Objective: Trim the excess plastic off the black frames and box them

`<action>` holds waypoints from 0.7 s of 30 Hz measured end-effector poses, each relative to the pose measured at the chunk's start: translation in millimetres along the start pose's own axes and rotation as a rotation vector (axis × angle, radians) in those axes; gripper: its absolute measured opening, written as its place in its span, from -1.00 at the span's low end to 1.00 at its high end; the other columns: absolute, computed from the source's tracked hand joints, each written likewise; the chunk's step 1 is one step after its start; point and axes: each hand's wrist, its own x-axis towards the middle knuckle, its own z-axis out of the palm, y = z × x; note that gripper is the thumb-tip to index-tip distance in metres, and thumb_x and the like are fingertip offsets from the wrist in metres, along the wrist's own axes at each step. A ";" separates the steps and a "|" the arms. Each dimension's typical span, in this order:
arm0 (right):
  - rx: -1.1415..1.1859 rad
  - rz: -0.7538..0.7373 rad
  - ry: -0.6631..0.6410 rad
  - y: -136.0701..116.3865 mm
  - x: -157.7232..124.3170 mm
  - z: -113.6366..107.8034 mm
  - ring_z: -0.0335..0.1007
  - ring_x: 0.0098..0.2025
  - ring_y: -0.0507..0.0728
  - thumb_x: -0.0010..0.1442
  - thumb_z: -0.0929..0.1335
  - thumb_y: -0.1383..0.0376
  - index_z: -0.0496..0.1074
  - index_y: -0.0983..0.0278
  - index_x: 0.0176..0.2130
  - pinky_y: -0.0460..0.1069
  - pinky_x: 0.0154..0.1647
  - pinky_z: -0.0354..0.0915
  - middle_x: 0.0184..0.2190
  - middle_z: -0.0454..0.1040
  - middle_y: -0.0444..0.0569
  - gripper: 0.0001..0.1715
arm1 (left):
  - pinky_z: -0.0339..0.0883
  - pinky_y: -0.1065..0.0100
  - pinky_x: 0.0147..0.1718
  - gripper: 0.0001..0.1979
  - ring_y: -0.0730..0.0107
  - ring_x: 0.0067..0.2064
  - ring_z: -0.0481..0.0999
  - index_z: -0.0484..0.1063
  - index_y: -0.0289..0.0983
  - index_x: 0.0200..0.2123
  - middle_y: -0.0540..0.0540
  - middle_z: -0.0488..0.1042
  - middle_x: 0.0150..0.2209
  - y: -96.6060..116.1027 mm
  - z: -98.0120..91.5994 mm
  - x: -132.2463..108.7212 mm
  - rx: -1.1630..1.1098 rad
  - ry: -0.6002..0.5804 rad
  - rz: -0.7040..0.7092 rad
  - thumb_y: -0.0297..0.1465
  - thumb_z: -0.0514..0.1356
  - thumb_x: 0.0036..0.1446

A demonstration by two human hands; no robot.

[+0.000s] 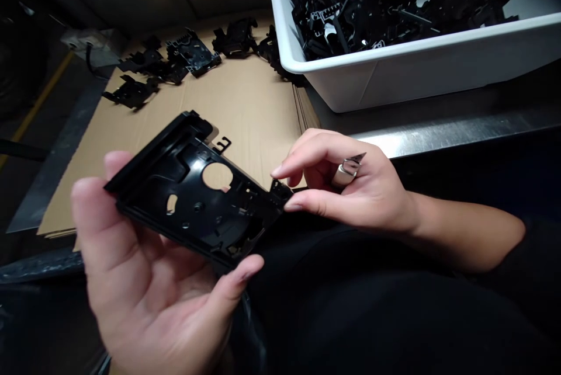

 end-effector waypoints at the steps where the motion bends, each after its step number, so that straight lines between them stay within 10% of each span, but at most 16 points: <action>1: -0.003 0.006 -0.002 0.4 1.3 0.0 0.39 -0.33 -0.04 0.32 0.60 0.33 0.64 0.32 -0.01 -0.14 -0.43 0.32 -0.19 0.55 -0.06 -0.73 | 0.10 -0.23 0.61 -0.06 -0.08 0.70 -0.26 0.36 0.42 0.42 0.43 0.04 0.61 -0.7 0.5 2.0 0.008 -0.004 0.029 -0.21 0.61 0.04; 11: -0.053 0.000 -0.007 10.7 13.1 1.1 0.37 -0.38 -0.07 0.34 0.59 0.26 0.65 0.31 0.00 -0.17 -0.45 0.34 -0.17 0.58 -0.06 -0.73 | 0.36 -0.19 0.48 0.09 -0.17 0.69 -0.14 0.22 0.37 0.51 0.34 0.02 0.63 -13.1 -6.7 10.9 0.016 0.014 0.059 -0.31 0.60 0.02; 16: 0.015 -0.033 -0.022 14.3 15.4 5.7 0.46 -0.30 -0.06 0.31 0.60 0.34 0.64 0.36 -0.02 -0.19 -0.42 0.37 -0.19 0.59 -0.05 -0.73 | 0.64 -0.23 0.24 0.29 -0.42 0.42 0.47 0.21 0.32 0.53 0.20 -0.06 0.67 -24.4 -15.9 10.9 -0.065 0.011 0.047 -0.40 0.68 -0.21; 21: 0.006 -0.012 -0.053 14.8 15.7 12.6 0.46 -0.32 -0.06 0.29 0.61 0.35 0.63 0.34 -0.04 -0.18 -0.42 0.37 -0.21 0.62 -0.05 -0.74 | 0.66 -0.26 0.20 0.29 -0.39 0.33 0.57 0.25 0.36 0.51 0.23 -0.13 0.68 -27.0 -24.5 5.6 -0.103 0.009 0.019 -0.43 0.68 -0.23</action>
